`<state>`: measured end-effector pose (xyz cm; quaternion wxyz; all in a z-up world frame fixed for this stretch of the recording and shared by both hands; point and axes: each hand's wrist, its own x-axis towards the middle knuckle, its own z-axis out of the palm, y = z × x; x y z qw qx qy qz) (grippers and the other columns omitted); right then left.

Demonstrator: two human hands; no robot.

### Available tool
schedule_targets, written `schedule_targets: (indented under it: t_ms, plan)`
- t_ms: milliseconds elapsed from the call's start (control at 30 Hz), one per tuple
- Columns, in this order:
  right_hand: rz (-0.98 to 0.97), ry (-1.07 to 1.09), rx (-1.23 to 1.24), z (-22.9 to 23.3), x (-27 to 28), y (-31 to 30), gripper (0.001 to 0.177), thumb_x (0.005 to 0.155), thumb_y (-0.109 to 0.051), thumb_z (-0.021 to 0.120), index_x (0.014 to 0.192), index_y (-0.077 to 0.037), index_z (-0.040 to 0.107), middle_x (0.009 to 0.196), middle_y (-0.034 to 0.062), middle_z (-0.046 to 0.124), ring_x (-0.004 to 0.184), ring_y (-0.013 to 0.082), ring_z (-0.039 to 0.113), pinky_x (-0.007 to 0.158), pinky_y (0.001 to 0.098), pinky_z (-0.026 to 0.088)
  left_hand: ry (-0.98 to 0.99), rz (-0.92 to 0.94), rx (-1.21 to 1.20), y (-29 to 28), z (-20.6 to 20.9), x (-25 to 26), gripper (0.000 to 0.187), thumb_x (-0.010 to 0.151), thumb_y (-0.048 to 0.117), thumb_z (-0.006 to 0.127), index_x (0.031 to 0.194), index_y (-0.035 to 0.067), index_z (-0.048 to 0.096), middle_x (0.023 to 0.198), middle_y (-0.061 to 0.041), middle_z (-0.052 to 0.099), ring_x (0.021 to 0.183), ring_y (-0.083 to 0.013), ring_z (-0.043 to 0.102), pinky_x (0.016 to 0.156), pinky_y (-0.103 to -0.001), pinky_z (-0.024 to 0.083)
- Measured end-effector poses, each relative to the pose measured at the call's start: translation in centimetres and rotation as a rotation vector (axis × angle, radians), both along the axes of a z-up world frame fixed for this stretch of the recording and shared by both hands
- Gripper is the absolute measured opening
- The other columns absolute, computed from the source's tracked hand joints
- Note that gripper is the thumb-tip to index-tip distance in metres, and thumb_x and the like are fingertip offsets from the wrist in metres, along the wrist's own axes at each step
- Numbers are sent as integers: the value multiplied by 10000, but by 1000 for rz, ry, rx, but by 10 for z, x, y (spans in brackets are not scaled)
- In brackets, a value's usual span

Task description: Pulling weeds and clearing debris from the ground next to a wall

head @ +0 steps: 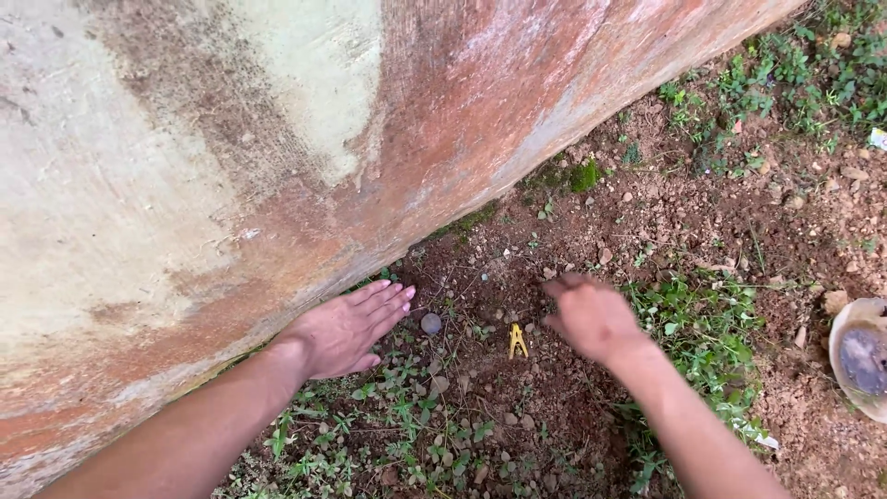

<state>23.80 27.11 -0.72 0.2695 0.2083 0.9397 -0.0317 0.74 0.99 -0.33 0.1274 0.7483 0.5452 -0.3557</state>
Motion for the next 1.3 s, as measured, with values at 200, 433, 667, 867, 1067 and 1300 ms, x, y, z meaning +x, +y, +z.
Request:
schedule_targets:
  t_ms: [200, 433, 667, 867, 1067, 1300]
  plan:
    - [14, 125, -189, -28, -31, -58, 500, 955, -427, 653, 1254, -36, 562, 1251, 176, 602, 1229, 330, 583, 1090, 465, 490, -30, 15, 0, -4, 8, 3, 813, 1049, 529, 194, 1596, -29, -31, 1692, -206, -89, 1562, -307, -42, 1255, -439, -27]
    - [111, 222, -136, -53, -34, -77, 294, 1006, -337, 539, 1146, -93, 626, 1153, 84, 615, 1148, 265, 610, 1027, 441, 497, -53, 44, 27, -7, 4, 1, 810, 1038, 529, 204, 1588, -23, -19, 1693, -203, -83, 1561, -302, -37, 1252, -434, -22]
    - [-120, 102, -391, -28, -31, -42, 264, 1060, -297, 451, 1073, -101, 628, 992, 84, 615, 961, 226, 622, 976, 414, 501, -31, 47, -42, -13, 2, -5, 811, 1045, 537, 174, 1593, -31, -13, 1692, -211, -88, 1564, -303, -44, 1257, -443, -29]
    - [-129, -365, -72, 41, -17, 34, 324, 1080, -316, 476, 1110, -81, 698, 1070, 104, 675, 973, 178, 676, 943, 352, 609, -44, 57, -53, -38, -8, -12, 787, 1040, 529, 135, 1584, -25, 6, 1685, -205, -68, 1564, -298, -41, 1255, -446, -40]
    - [-47, -74, -175, 48, -86, -47, 665, 974, -496, 607, 1515, -174, 390, 1520, 136, 450, 1369, 285, 471, 1168, 438, 399, -75, 92, -55, -52, -4, -18, 783, 1052, 505, 174, 1587, -52, 48, 1690, -222, -28, 1566, -312, -2, 1260, -440, -24]
    - [177, 351, -395, -30, -133, -139, 645, 940, -305, 676, 1497, -122, 407, 1480, 185, 402, 1362, 361, 447, 1134, 482, 407, -236, 159, 90, -66, 18, -29, 582, 1054, 455, 290, 1246, -16, 571, 1347, -228, 569, 1405, -360, 445, 1278, -492, 116]
